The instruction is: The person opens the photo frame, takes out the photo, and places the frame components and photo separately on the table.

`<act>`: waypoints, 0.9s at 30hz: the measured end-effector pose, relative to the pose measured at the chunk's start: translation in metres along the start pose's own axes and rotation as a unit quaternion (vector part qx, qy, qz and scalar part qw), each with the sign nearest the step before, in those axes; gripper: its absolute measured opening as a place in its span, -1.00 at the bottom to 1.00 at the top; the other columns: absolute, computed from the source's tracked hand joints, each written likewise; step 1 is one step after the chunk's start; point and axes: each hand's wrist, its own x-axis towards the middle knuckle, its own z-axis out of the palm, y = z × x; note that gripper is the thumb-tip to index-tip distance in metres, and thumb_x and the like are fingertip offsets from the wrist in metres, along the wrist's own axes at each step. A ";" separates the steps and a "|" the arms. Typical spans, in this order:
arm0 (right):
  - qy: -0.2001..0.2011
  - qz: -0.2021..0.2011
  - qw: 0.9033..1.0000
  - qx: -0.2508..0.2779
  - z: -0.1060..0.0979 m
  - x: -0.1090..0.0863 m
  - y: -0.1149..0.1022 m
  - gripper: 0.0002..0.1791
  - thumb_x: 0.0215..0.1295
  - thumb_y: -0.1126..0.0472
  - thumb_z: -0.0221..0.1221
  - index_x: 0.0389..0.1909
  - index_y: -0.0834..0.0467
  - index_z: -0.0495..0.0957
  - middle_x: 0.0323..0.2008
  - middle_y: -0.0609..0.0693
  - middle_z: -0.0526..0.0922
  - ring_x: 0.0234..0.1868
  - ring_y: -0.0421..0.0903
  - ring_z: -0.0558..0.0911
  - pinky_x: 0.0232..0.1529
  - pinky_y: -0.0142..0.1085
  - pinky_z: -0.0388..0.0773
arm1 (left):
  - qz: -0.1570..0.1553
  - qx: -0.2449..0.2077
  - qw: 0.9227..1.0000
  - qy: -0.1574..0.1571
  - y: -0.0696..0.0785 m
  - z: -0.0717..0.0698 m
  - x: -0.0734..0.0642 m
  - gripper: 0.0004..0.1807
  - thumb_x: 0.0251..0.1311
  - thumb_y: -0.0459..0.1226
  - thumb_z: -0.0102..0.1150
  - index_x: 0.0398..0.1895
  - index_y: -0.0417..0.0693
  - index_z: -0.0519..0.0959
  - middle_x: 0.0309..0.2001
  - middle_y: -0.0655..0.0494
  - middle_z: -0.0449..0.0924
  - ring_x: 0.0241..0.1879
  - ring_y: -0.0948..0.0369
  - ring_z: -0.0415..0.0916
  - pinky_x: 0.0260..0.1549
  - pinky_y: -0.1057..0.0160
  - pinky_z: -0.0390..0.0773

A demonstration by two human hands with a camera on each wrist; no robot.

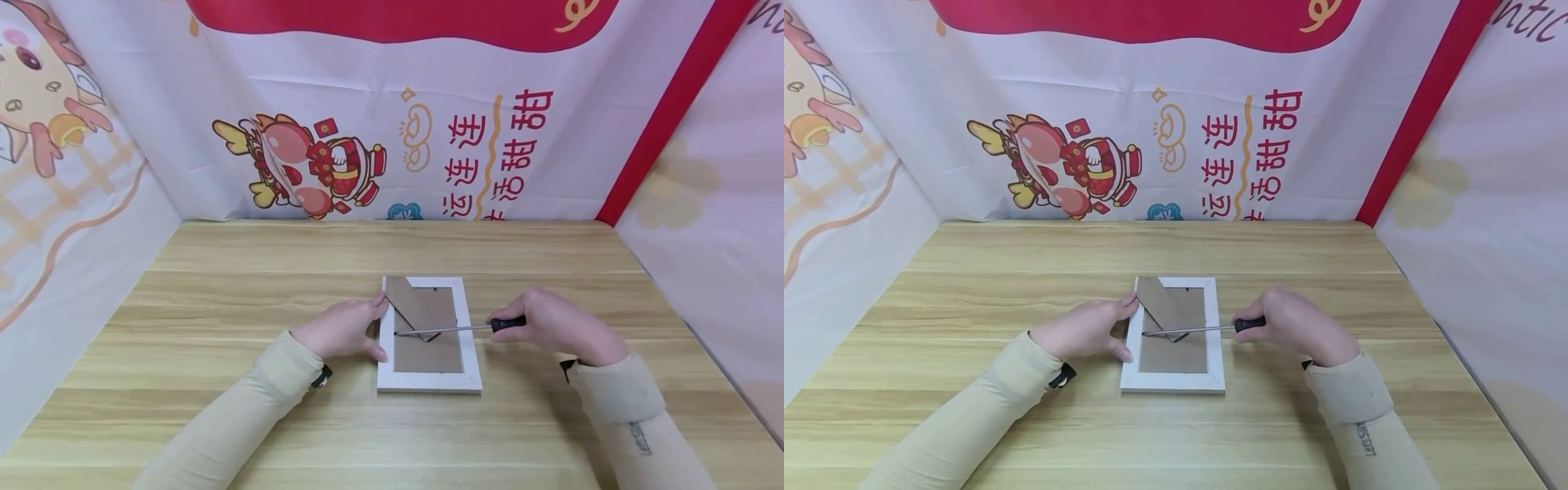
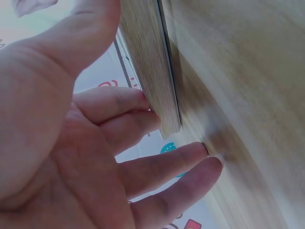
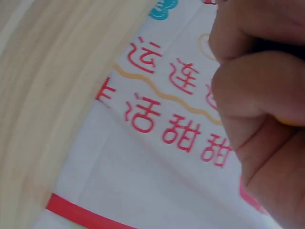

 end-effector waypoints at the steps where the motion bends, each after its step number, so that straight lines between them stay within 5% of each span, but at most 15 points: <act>1: 0.003 -0.002 1.000 -0.009 -0.001 -0.001 -0.004 -0.68 0.13 0.03 0.42 -0.11 0.04 0.78 -0.29 -0.22 0.72 -0.40 -0.31 0.58 -0.35 -0.35 0.57 | -0.001 -0.001 1.000 0.000 0.000 0.000 0.000 0.07 -0.09 0.06 0.52 0.42 -0.33 0.28 0.46 -0.27 0.13 0.31 -0.10 0.33 0.27 0.05 0.35; 6: 0.023 -0.025 0.996 -0.077 -0.010 -0.004 -0.032 -0.87 0.15 -0.01 0.41 -0.47 -0.08 0.71 -0.59 -0.34 0.49 -0.57 -0.34 0.36 -0.53 -0.38 0.36 | -0.006 -0.002 1.000 -0.003 0.000 0.000 0.002 0.07 -0.10 0.06 0.52 0.43 -0.31 0.28 0.47 -0.24 0.11 0.32 -0.09 0.32 0.28 0.05 0.33; 10: 0.017 -0.014 0.991 -0.134 -0.023 0.002 -0.065 -0.66 0.15 0.06 0.43 -0.68 -0.13 0.48 -0.72 -0.26 0.23 -0.64 -0.29 0.22 -0.59 -0.36 0.20 | -0.007 -0.004 1.000 -0.006 0.000 0.001 0.002 0.08 -0.10 0.07 0.52 0.43 -0.31 0.28 0.47 -0.23 0.10 0.34 -0.10 0.30 0.28 0.06 0.33; 15: -0.026 0.031 0.983 -0.177 -0.044 0.019 -0.106 -0.86 0.06 0.10 0.49 -0.55 -0.04 0.71 -0.68 -0.23 0.48 -0.63 -0.24 0.40 -0.57 -0.32 0.38 | -0.004 -0.005 1.000 -0.001 0.000 0.000 0.001 0.08 -0.10 0.07 0.52 0.42 -0.32 0.29 0.46 -0.24 0.12 0.32 -0.10 0.32 0.27 0.06 0.35; 22: -0.069 0.028 0.958 -0.277 -0.067 0.055 -0.150 -0.75 -0.02 0.09 0.53 -0.52 0.06 0.64 -0.59 -0.17 0.59 -0.54 -0.18 0.56 -0.44 -0.23 0.57 | -0.001 -0.008 1.000 0.001 0.000 -0.002 0.000 0.06 -0.11 0.05 0.53 0.41 -0.31 0.31 0.45 -0.25 0.15 0.28 -0.09 0.38 0.25 0.05 0.37; 27: -0.112 0.038 0.945 -0.304 -0.073 0.079 -0.175 -0.73 -0.04 0.08 0.55 -0.40 0.07 0.67 -0.53 -0.15 0.62 -0.45 -0.14 0.60 -0.32 -0.21 0.61 | -0.008 -0.004 1.000 -0.008 -0.001 -0.002 0.001 0.07 -0.11 0.09 0.51 0.43 -0.27 0.30 0.47 -0.21 0.14 0.30 -0.07 0.36 0.27 0.06 0.35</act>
